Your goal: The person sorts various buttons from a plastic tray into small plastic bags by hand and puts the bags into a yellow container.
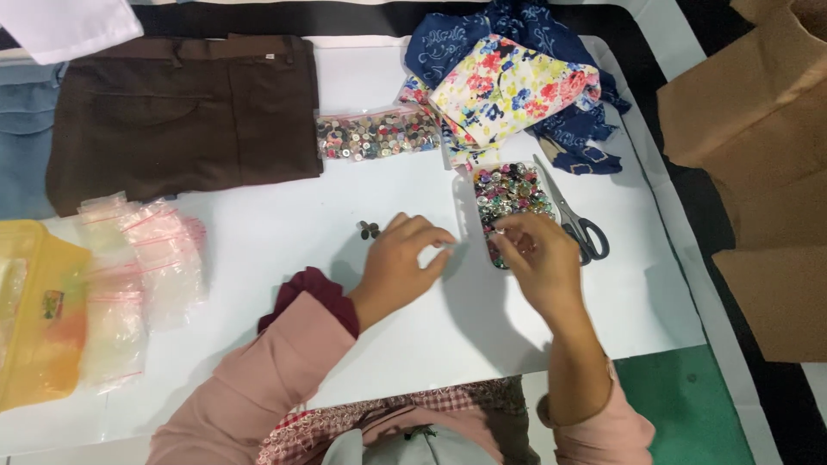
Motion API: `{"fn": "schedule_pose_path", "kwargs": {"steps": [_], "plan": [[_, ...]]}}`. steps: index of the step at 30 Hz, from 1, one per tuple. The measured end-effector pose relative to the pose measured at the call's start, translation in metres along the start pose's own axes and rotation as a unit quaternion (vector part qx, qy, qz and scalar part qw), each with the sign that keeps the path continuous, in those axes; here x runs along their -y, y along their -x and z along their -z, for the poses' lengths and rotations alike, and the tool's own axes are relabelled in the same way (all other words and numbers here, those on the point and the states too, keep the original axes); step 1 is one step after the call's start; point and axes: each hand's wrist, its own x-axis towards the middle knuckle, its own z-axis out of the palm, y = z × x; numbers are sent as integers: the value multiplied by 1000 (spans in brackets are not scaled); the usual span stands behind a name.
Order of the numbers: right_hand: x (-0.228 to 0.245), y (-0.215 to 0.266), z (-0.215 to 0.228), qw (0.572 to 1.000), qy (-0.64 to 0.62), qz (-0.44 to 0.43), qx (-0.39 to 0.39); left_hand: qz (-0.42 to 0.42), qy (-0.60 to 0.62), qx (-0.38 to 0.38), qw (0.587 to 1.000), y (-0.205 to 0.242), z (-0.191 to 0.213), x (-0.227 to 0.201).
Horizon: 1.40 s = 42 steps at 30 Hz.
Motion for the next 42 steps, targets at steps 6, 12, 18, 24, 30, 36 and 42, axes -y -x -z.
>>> {"fn": "schedule_pose_path", "kwargs": {"steps": [6, 12, 18, 24, 30, 36, 42], "plan": [[-18, 18, 36, 959, 249, -97, 96, 21, -32, 80, 996, -14, -48, -13], [-19, 19, 27, 952, 265, -118, 98, 30, -116, 114, 986, -25, -71, -23], [-28, 20, 21, 952, 263, -120, 97, 24, -140, 121, 982, -20, -88, -10], [-32, 16, 19, 959, 247, -99, 97, 36, -114, 111, 987, -18, -89, -6], [-20, 14, 23, 969, 214, -76, 101, 10, -59, -3, 998, -14, -70, -10], [-3, 4, 13, 989, 142, 12, 40, 5, -94, -80, 992, 3, -20, 10], [34, -12, -43, 996, 7, 77, 46, 51, -104, -134, 984, 35, 36, 46]]}}
